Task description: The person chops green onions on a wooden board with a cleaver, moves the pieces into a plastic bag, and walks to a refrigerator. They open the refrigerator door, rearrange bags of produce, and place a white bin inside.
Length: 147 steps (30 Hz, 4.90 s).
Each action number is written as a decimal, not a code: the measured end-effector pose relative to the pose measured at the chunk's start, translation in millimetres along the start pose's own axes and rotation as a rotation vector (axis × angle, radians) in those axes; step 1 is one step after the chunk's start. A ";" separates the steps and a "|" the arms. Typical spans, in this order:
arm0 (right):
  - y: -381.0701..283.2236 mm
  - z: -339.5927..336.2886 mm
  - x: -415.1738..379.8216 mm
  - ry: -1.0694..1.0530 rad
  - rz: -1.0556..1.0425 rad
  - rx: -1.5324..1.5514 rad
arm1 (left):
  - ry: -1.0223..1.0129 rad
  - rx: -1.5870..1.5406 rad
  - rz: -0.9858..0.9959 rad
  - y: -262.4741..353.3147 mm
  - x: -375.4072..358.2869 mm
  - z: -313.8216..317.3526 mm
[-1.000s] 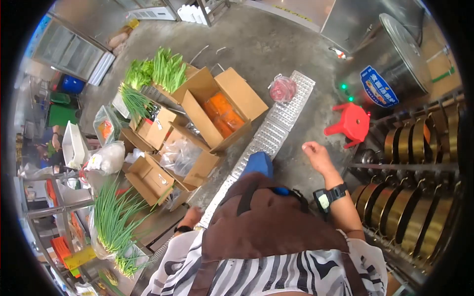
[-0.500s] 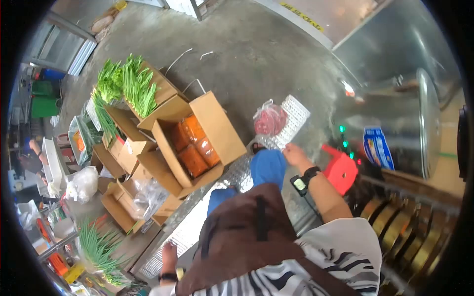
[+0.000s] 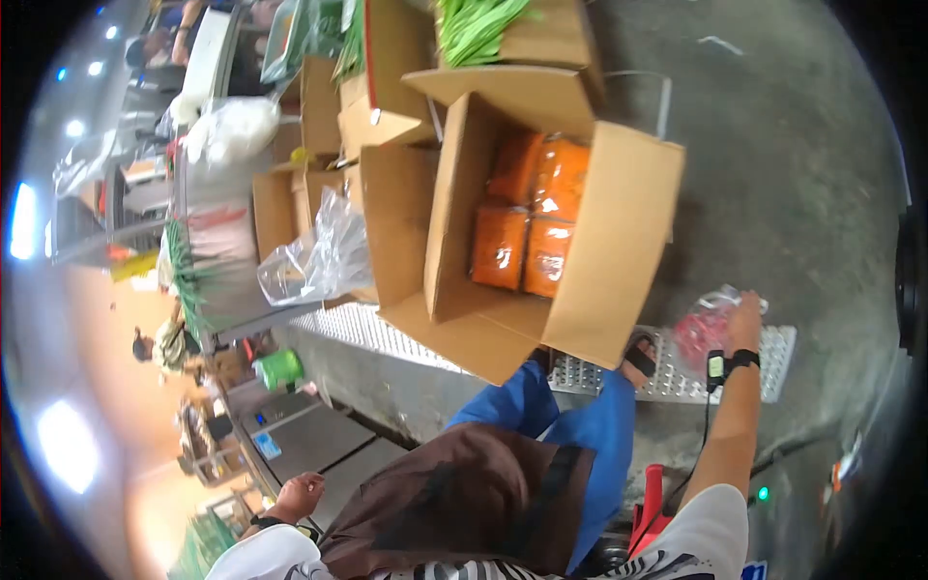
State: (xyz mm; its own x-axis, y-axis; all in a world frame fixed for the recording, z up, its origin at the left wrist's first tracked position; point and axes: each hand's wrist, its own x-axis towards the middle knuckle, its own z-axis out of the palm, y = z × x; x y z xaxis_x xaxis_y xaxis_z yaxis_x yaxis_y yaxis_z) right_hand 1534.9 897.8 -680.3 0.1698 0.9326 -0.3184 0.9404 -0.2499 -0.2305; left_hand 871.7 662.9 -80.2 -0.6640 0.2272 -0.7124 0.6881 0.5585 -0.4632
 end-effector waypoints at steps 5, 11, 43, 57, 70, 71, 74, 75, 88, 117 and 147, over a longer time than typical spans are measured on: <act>-30.4 34.0 -14.0 -0.203 0.137 -0.053 | -0.116 0.036 -0.166 -6.1 -3.2 22.0; -29.8 13.2 -69.8 -0.548 0.224 -0.193 | -0.167 -0.023 -0.147 -24.7 8.8 52.4; -802.1 -408.7 -88.3 -0.134 -0.808 0.390 | -0.148 -1.474 -0.061 -87.1 77.3 156.8; -635.1 -402.5 -151.6 -0.541 -0.754 -0.052 | 0.055 -1.212 0.055 -61.1 120.7 107.6; -164.7 -446.5 -179.3 -0.560 -0.071 0.121 | 0.132 -0.876 0.281 121.4 37.9 -11.7; -131.4 -443.8 -175.8 -0.486 -0.125 0.155 | 0.260 -0.586 0.260 145.9 21.9 -9.1; -41.1 -447.9 -180.2 -0.466 0.056 0.243 | 0.217 -0.239 0.279 221.8 -54.1 -33.6; -15.5 -457.1 -179.9 -0.512 0.130 0.334 | 0.089 -0.276 0.340 246.7 -65.0 -37.0; 88.0 -498.3 -94.2 -0.484 -0.141 0.024 | 0.089 -0.769 0.623 360.5 -115.5 -121.3; -177.2 -753.8 690.2 -0.440 -0.258 0.119 | 0.028 -0.809 0.503 703.3 52.3 -470.3; -588.0 -929.2 1374.5 0.042 0.079 0.612 | 0.429 -1.212 0.749 1005.8 432.2 -1304.5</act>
State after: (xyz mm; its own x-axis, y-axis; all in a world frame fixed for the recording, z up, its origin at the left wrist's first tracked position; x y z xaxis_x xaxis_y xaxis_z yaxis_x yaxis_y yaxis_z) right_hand 1489.1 2568.5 -128.0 0.2549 0.9116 -0.3226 0.5871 -0.4110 -0.6974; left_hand 895.1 2363.5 -166.3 -0.4563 0.8460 -0.2758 0.3870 0.4678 0.7946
